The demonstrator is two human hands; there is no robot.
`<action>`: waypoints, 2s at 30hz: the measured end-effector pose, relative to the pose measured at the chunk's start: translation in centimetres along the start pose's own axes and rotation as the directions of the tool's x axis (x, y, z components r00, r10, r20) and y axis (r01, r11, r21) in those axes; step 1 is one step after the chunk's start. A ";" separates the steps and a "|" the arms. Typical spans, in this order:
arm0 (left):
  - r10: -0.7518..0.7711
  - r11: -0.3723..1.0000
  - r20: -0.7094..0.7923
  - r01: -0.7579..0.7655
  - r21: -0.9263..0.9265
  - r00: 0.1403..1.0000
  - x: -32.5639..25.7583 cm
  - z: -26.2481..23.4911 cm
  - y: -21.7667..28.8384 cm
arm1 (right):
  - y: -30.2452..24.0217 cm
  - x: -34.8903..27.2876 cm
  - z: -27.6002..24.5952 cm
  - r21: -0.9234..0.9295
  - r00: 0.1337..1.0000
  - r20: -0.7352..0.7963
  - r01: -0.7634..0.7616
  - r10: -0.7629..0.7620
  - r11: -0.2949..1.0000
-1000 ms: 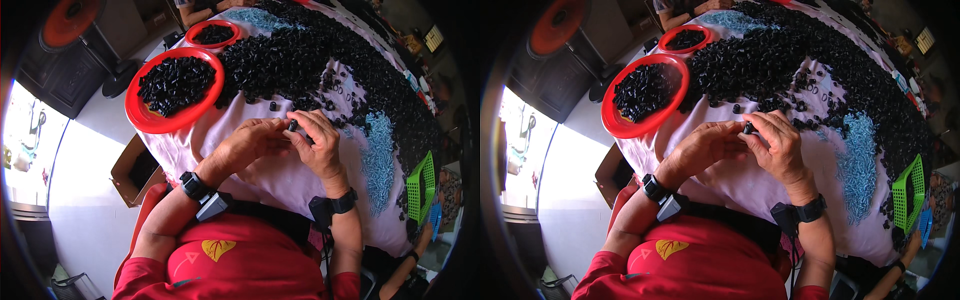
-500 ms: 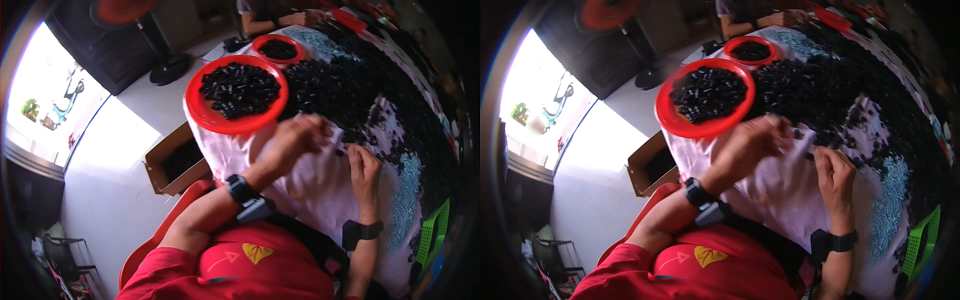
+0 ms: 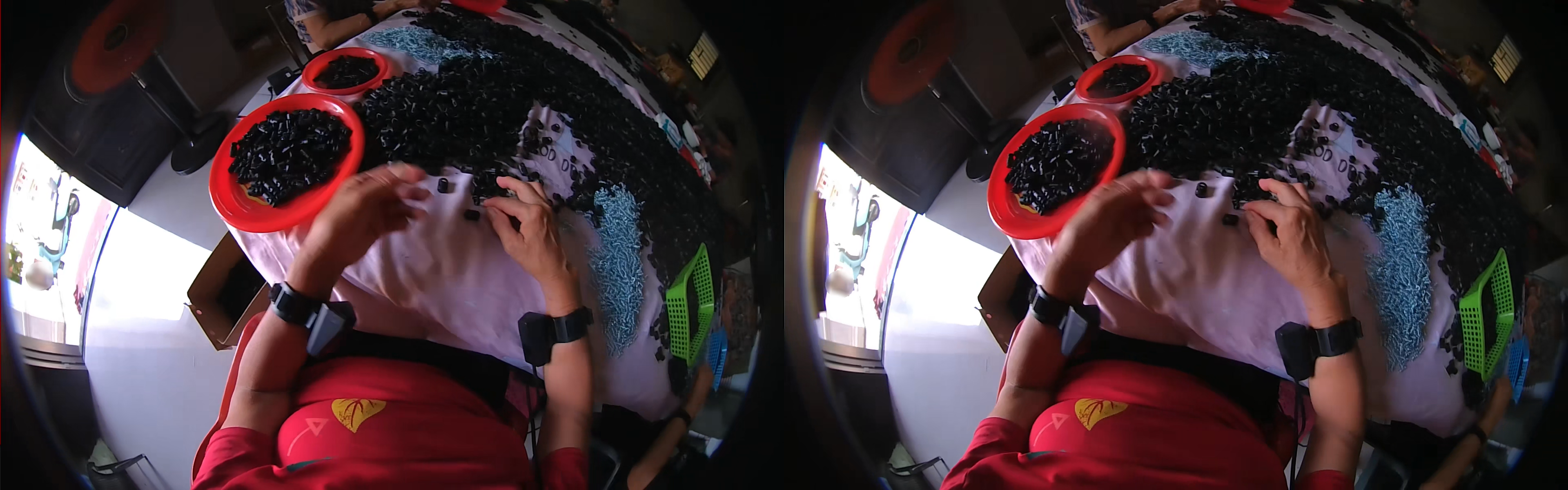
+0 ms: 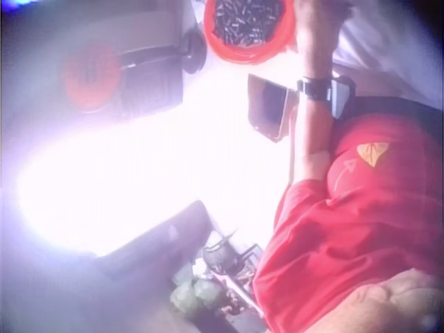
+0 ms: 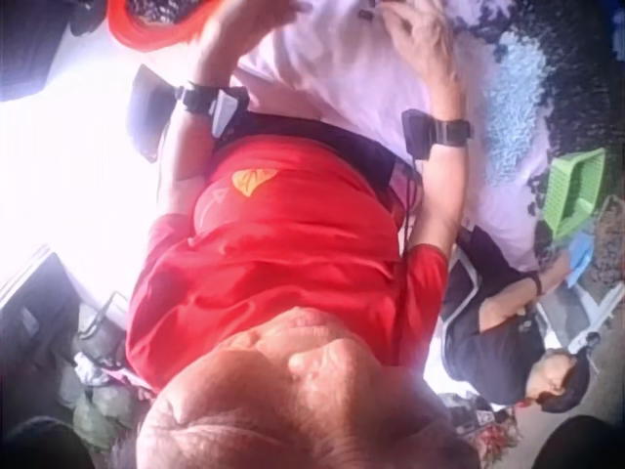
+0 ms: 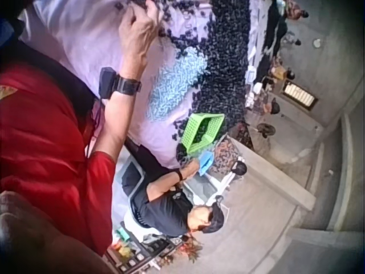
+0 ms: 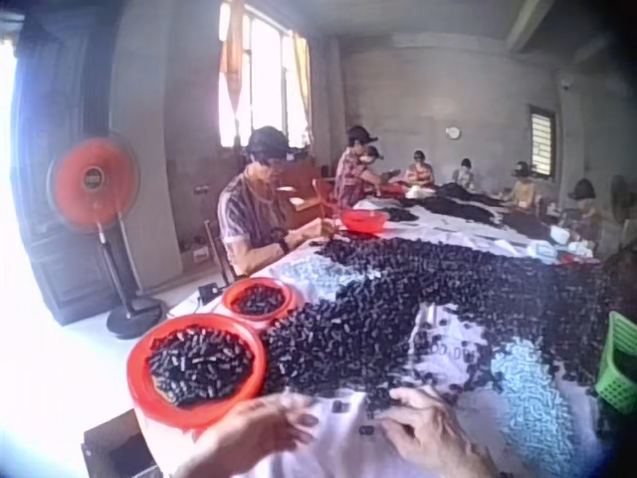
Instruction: Assembling small black plastic components by hand by inserting a small pin into a housing.
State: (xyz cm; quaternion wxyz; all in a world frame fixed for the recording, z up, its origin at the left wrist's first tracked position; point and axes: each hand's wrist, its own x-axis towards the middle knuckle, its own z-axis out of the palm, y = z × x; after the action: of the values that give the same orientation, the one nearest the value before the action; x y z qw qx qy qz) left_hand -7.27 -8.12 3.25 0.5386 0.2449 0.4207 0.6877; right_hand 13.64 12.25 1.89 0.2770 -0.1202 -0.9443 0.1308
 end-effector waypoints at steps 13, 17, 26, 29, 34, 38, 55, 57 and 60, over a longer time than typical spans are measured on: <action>-0.142 0.802 -0.005 0.118 0.586 0.990 0.0 1.2 -1.1 | 2.7 -0.7 -2.4 -0.294 0.961 -0.174 -0.260 0.216 0.920; -0.177 0.811 -0.080 0.191 0.554 0.981 -0.5 1.7 -0.5 | 2.2 -0.2 -1.3 0.025 0.987 -0.117 -0.106 0.109 0.994; -0.162 0.773 0.025 0.111 0.625 0.986 -0.5 2.3 -1.0 | 4.5 -0.9 -3.3 -0.384 0.926 -0.136 -0.378 0.353 0.842; -0.109 0.809 0.300 -0.091 0.580 0.948 -0.2 2.5 -3.3 | 3.9 -0.4 -2.4 0.033 0.957 -0.112 -0.266 0.268 0.963; -0.346 0.652 0.267 0.026 0.758 0.899 -0.4 4.3 -2.2 | 4.4 -0.8 -3.3 -0.126 0.932 -0.092 -0.361 0.352 0.924; -0.412 0.693 0.218 0.149 0.705 0.885 -0.7 4.4 -2.1 | 3.7 -0.4 -3.3 0.093 0.970 -0.052 -0.232 0.237 0.968; -0.423 0.746 0.238 0.187 0.640 0.874 -0.2 3.7 -2.7 | 3.0 -0.7 -3.9 0.089 0.927 0.155 -0.356 0.340 0.930; -0.416 0.753 0.230 0.192 0.629 0.880 -0.2 3.6 -2.5 | 3.1 -0.1 -3.4 0.071 0.942 0.047 -0.334 0.331 0.940; -0.456 0.724 0.212 0.222 0.653 0.864 -0.4 4.4 -2.0 | 4.3 -0.4 -3.0 -0.045 0.948 -0.060 -0.315 0.312 0.948</action>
State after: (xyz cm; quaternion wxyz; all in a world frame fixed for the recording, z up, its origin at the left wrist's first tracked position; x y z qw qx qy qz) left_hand -2.62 -6.98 3.96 0.6164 0.4431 0.5516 0.3457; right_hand 16.26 16.67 2.79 0.2741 -0.2794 -0.9088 0.1444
